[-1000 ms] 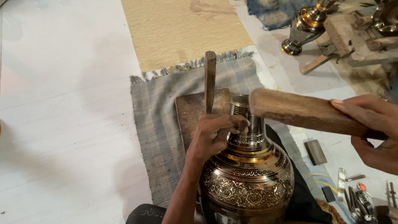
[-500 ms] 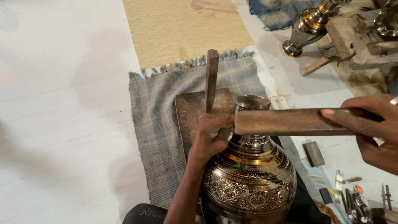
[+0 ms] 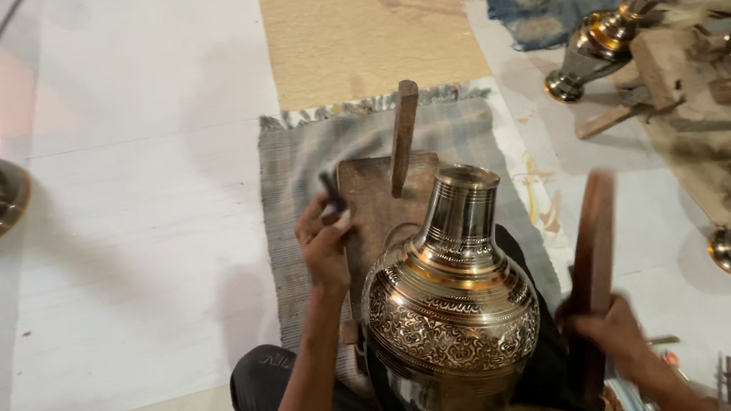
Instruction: The person sits on the floor and repeatedly hammers a metal chisel against the neck of an ornate metal vessel to shape or finish the rim. The vessel is held steady with the left hand while the right hand uses a wooden mallet to strike the chisel.
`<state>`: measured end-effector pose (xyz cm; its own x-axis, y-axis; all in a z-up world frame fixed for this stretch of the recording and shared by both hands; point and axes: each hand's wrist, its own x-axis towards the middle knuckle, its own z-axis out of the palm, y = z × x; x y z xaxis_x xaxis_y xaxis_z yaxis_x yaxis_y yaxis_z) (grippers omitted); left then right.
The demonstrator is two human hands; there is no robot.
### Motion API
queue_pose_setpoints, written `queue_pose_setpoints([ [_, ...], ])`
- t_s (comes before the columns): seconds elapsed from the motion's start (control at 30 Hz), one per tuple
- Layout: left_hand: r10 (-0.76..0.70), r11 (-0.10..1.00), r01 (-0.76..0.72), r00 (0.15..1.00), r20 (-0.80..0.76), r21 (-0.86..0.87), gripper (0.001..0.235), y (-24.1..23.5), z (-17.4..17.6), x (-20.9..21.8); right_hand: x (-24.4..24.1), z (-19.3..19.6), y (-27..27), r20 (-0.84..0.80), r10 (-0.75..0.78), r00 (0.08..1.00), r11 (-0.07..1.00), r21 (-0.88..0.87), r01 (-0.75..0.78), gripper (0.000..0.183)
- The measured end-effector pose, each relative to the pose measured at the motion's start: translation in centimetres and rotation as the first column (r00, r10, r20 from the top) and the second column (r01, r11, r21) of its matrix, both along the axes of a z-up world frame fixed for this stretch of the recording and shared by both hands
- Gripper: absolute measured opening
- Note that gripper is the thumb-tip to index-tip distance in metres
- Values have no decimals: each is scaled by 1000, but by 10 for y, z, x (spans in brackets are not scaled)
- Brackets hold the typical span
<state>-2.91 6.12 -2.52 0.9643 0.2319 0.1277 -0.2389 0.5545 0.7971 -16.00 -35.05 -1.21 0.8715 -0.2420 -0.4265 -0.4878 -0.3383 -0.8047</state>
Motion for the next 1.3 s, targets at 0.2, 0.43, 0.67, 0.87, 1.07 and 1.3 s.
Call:
queue_pose_setpoints([
  [0.2, 59, 998, -34, 861, -506, 57, 31, 21, -48, -21, -61, -36, 8, -189, -59, 980, 877, 459, 142, 31],
  [0.43, -321, 845, 486, 796, -513, 225, 29, 1, -74, 16, -67, 16, 33, -122, 162, 979, 822, 566, -65, 33],
  [0.67, -320, 695, 569, 792, -520, 439, 46, 5, -63, 28, -98, 6, 29, 41, 338, 940, 752, 589, -296, 25],
  [0.87, -81, 635, 441, 854, -514, 634, 53, -7, 6, -21, -105, -12, 29, 15, 146, 989, 505, 859, -87, 27],
  [1.07, 258, 781, 192, 767, -588, 594, 85, -45, 61, -105, -88, -58, 39, 75, -42, 996, 267, 962, -61, 17],
  [1.3, 323, 799, 40, 813, -484, 600, 94, -74, 98, -121, -96, -99, 63, 115, -43, 992, 406, 910, -88, 22],
])
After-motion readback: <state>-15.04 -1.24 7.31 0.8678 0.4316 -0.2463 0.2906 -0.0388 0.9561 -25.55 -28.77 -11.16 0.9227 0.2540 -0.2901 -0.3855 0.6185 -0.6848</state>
